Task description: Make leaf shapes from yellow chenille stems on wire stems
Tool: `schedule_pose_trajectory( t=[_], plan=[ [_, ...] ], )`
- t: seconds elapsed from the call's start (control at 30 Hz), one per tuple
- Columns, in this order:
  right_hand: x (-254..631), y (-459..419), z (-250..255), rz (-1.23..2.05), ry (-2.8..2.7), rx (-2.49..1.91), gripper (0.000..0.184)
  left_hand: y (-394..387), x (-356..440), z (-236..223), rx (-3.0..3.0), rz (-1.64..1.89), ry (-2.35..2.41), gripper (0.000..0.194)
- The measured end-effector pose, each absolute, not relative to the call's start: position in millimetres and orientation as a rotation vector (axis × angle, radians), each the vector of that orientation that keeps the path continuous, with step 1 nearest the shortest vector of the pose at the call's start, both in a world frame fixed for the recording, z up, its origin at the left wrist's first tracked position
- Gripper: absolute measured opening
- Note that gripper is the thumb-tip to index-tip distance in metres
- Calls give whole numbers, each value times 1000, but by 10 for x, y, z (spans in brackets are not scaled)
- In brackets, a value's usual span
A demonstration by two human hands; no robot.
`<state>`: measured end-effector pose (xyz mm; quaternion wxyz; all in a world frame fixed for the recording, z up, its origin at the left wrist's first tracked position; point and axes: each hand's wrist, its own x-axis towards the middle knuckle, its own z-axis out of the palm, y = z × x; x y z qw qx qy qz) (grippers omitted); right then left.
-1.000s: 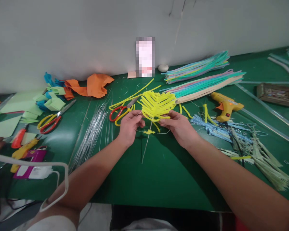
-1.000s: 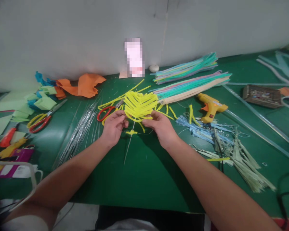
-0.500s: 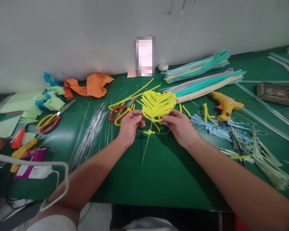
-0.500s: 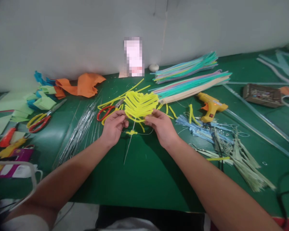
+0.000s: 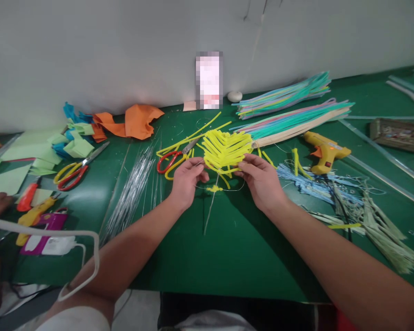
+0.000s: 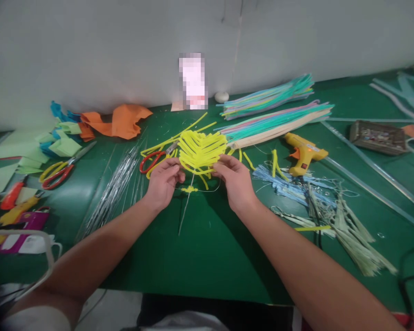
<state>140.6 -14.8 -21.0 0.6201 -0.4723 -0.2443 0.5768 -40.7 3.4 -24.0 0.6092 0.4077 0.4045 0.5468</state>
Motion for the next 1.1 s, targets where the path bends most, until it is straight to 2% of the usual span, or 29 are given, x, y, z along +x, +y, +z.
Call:
schedule_pose_trajectory(
  t=[0.47, 0.8, 1.1],
  plan=[
    [1423, -138, -209, 1331, -525, -1020, 20, 50, -408, -245, 919, 1285, 912, 18],
    [1424, -145, -279, 1196, -745, -1178, 23, 21, -391, -176, 872, 1282, 953, 19],
    [1430, -130, -235, 1263, -677, -1142, 30, 30, -394, -195, 896, 1258, 955, 19]
  ],
)
